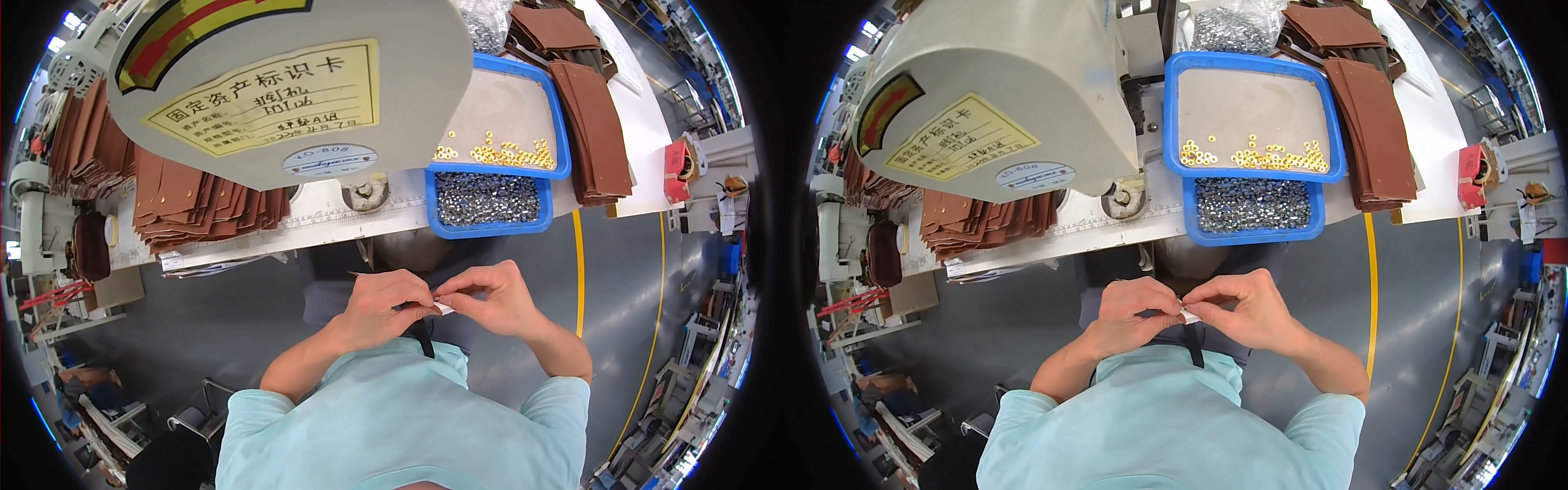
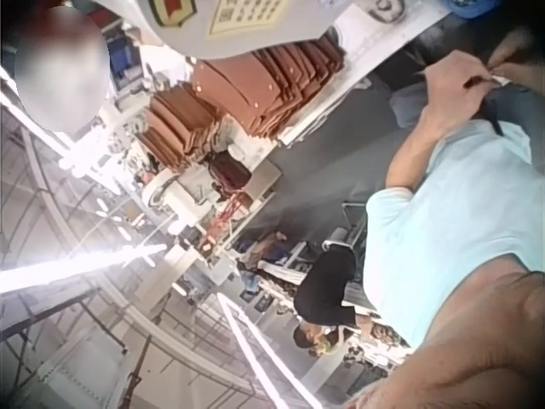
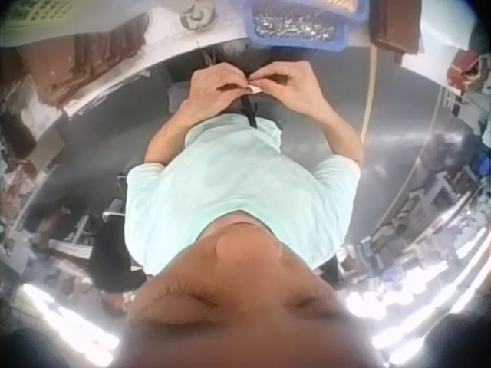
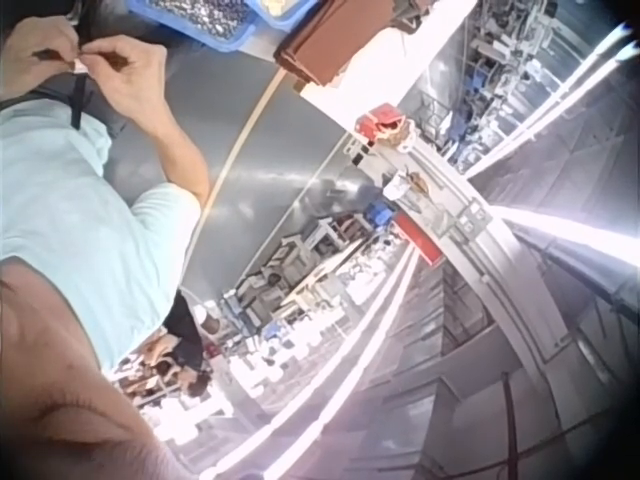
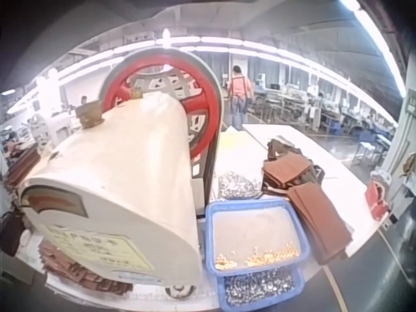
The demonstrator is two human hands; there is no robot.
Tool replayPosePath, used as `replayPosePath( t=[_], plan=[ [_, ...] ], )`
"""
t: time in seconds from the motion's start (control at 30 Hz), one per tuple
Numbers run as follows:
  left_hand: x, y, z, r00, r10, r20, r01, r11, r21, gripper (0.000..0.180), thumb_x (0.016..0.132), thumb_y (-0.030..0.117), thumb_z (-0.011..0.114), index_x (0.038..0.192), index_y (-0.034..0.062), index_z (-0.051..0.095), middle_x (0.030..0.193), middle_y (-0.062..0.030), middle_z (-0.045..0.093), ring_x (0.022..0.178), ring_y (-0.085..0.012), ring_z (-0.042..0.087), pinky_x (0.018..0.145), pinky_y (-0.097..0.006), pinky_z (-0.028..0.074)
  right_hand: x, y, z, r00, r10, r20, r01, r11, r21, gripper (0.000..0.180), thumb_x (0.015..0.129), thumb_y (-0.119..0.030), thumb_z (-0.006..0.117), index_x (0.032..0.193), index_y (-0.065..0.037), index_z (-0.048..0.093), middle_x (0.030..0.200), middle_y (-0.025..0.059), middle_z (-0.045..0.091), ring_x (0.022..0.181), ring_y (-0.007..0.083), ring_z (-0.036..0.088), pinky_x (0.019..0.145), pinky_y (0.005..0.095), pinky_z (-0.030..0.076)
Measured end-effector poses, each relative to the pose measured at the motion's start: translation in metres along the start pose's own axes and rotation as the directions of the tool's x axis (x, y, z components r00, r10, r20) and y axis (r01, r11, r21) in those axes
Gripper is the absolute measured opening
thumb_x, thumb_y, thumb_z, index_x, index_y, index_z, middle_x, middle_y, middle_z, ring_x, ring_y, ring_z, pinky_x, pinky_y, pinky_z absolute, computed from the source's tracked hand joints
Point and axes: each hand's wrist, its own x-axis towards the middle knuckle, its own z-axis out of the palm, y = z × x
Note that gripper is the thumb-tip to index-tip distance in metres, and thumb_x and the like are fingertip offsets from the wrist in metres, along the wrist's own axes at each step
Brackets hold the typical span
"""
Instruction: Attaching metal rivets and components to leather panels using a machine.
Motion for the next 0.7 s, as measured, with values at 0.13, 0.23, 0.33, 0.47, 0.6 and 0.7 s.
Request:
replayPosePath(
  t=[0.13,0.23,0.33,0.47,0.6,0.7],
  plan=[
    [-0.001,0.004,0.001,0.990,-0.136,-0.029,0.136,0.991,-0.018,0.020,0.073,-0.001,0.087,0.087,0.0052,0.075,0.086,-0.0060,0.075,0.076,-0.0181,0.073,0.063,-0.028,0.056,-0.001,0.003,-0.001,0.989,-0.151,-0.004,0.151,0.988,-0.036,0.020,0.085,-0.004,0.082,0.104,0.003,0.077,0.093,0.0130,0.079,0.089,0.0186,0.077,0.079,0.0297,0.062],
    [-0.002,0.008,0.003,0.969,-0.243,-0.038,0.241,0.969,-0.059,0.016,0.077,-0.001,0.084,0.089,0.0040,0.076,0.088,-0.0071,0.076,0.078,-0.0173,0.073,0.067,-0.028,0.057,-0.002,0.006,0.002,0.972,-0.235,-0.023,0.232,0.969,-0.089,0.027,0.080,-0.006,0.087,0.104,0.002,0.077,0.093,0.0132,0.079,0.089,0.0208,0.078,0.079,0.0314,0.063],
    [-0.005,0.014,0.003,0.955,-0.294,0.028,0.294,0.956,0.003,0.013,0.083,0.001,0.079,0.096,0.0041,0.077,0.093,-0.0083,0.076,0.080,-0.0211,0.074,0.068,-0.030,0.059,-0.002,0.005,0.001,0.981,-0.189,-0.031,0.184,0.974,-0.131,0.030,0.078,-0.009,0.089,0.103,0.000,0.077,0.093,0.0126,0.079,0.089,0.0211,0.078,0.078,0.0316,0.063],
    [-0.009,0.019,0.005,0.949,-0.314,0.017,0.313,0.949,0.041,0.012,0.085,0.002,0.077,0.097,0.0047,0.077,0.094,-0.0083,0.076,0.082,-0.0215,0.074,0.070,-0.031,0.059,0.003,0.008,0.000,0.990,-0.141,-0.009,0.137,0.978,-0.155,0.027,0.078,-0.010,0.089,0.100,-0.001,0.077,0.093,0.0111,0.079,0.088,0.0203,0.078,0.077,0.0314,0.063],
    [-0.009,0.025,0.005,0.910,-0.414,0.017,0.414,0.910,0.017,0.015,0.088,0.005,0.078,0.102,0.0027,0.076,0.100,-0.0096,0.077,0.086,-0.0204,0.076,0.076,-0.030,0.061,0.003,0.010,0.003,0.999,-0.043,-0.027,0.039,0.992,-0.122,0.025,0.078,-0.009,0.088,0.098,-0.001,0.076,0.093,0.0105,0.079,0.089,0.0206,0.078,0.077,0.0313,0.062],
    [0.000,0.037,0.013,0.873,-0.485,-0.056,0.480,0.873,-0.085,0.023,0.088,0.009,0.080,0.109,0.0006,0.074,0.105,-0.0108,0.077,0.089,-0.0196,0.076,0.080,-0.030,0.062,0.006,0.020,0.007,0.982,-0.166,-0.086,0.156,0.981,-0.114,0.021,0.079,-0.004,0.085,0.096,-0.002,0.074,0.090,0.0108,0.078,0.085,0.0237,0.078,0.081,0.0330,0.062]
  ],
)
